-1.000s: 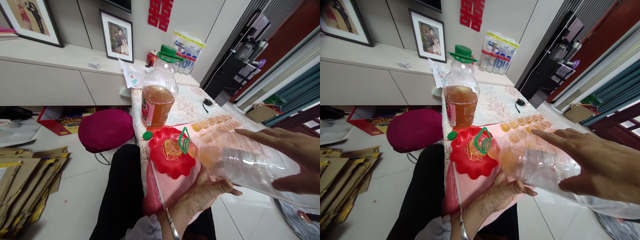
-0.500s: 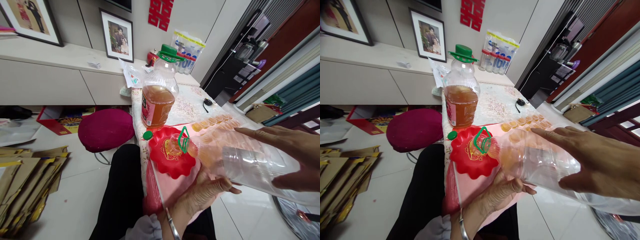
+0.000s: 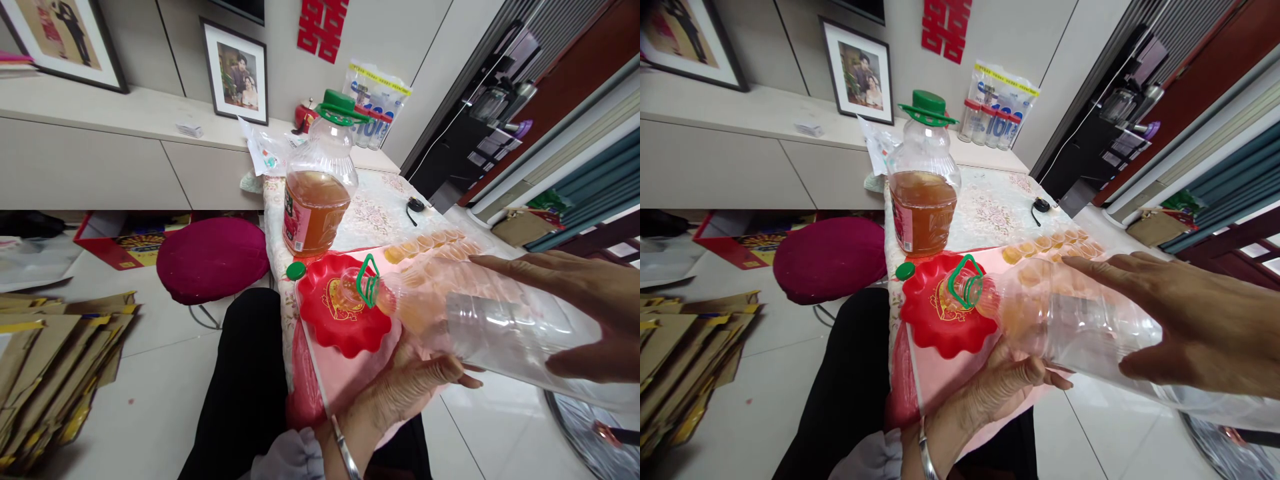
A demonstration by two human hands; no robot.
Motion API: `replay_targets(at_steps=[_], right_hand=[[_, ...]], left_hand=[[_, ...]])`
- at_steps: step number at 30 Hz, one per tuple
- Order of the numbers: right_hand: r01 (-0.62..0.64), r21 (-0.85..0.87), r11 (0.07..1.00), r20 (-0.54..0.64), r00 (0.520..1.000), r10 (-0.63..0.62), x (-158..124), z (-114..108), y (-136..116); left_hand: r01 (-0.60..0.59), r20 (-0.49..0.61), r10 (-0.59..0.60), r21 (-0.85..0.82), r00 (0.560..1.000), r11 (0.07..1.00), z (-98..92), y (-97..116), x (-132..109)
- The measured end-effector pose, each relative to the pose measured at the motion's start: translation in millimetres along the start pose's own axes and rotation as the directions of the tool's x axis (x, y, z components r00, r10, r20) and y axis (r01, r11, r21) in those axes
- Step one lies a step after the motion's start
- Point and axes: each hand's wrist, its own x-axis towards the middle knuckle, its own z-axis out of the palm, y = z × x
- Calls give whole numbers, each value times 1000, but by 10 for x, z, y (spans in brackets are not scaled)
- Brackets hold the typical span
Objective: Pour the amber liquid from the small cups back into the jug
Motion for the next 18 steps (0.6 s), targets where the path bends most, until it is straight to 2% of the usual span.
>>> replay_targets(at_steps=[7,18], right_hand=[[-26,68,997,28,999,24,9,-35,6],[-49,98,994,9,999,48,32,6,12]], left_hand=[[-3,7,3,-7,1000,1000,-9,3,1],[-10,-7,10,-22,1000,1000,-41,-36,24]])
